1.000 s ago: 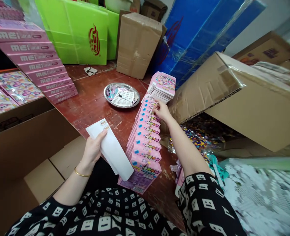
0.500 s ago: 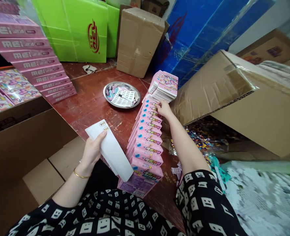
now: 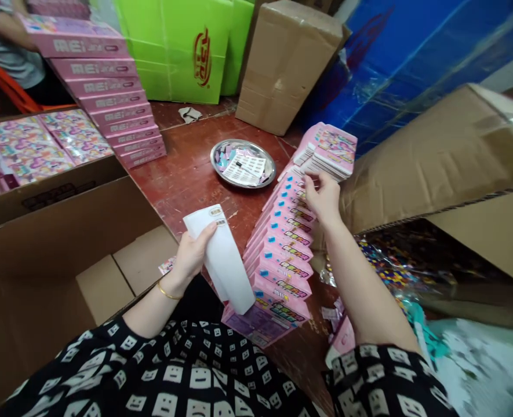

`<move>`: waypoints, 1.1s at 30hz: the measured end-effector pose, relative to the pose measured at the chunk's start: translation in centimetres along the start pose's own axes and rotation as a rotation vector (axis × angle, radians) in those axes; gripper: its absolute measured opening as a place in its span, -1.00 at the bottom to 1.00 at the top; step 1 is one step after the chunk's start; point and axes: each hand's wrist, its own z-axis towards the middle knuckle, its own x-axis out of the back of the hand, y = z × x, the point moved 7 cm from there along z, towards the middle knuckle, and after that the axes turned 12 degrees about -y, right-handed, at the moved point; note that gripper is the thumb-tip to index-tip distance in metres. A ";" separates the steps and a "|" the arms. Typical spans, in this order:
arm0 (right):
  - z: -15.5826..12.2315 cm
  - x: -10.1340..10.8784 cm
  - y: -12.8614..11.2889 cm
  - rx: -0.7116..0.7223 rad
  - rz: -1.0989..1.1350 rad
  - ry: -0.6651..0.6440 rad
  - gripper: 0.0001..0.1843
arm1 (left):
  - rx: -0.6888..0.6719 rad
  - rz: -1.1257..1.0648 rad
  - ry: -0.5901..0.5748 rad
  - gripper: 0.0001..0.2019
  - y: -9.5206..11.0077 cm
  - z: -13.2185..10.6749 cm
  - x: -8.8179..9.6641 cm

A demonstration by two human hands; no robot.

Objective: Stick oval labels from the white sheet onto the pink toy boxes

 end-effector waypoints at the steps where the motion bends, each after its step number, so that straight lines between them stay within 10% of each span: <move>1: -1.1 -1.1 -2.9 0.071 0.096 -0.074 -0.72 | -0.016 0.009 -0.017 -0.52 0.0 -0.1 -0.2; 8: -9.6 -6.8 -19.6 0.449 0.312 -0.352 -0.85 | -0.239 0.134 -0.004 -0.60 1.7 -1.1 -0.4; 23: -14.9 -6.6 -23.2 1.037 -0.142 -0.182 -0.78 | -0.128 -0.032 0.139 -0.58 2.7 -1.0 2.3; 27: -9.3 -2.3 -19.3 0.823 -0.051 -0.042 -0.75 | -0.092 -0.148 0.209 -0.72 3.1 0.4 3.6; 33: 5.7 2.2 -0.3 -0.274 -0.460 -0.131 -0.91 | 0.007 -0.171 0.178 -0.86 1.9 1.6 4.0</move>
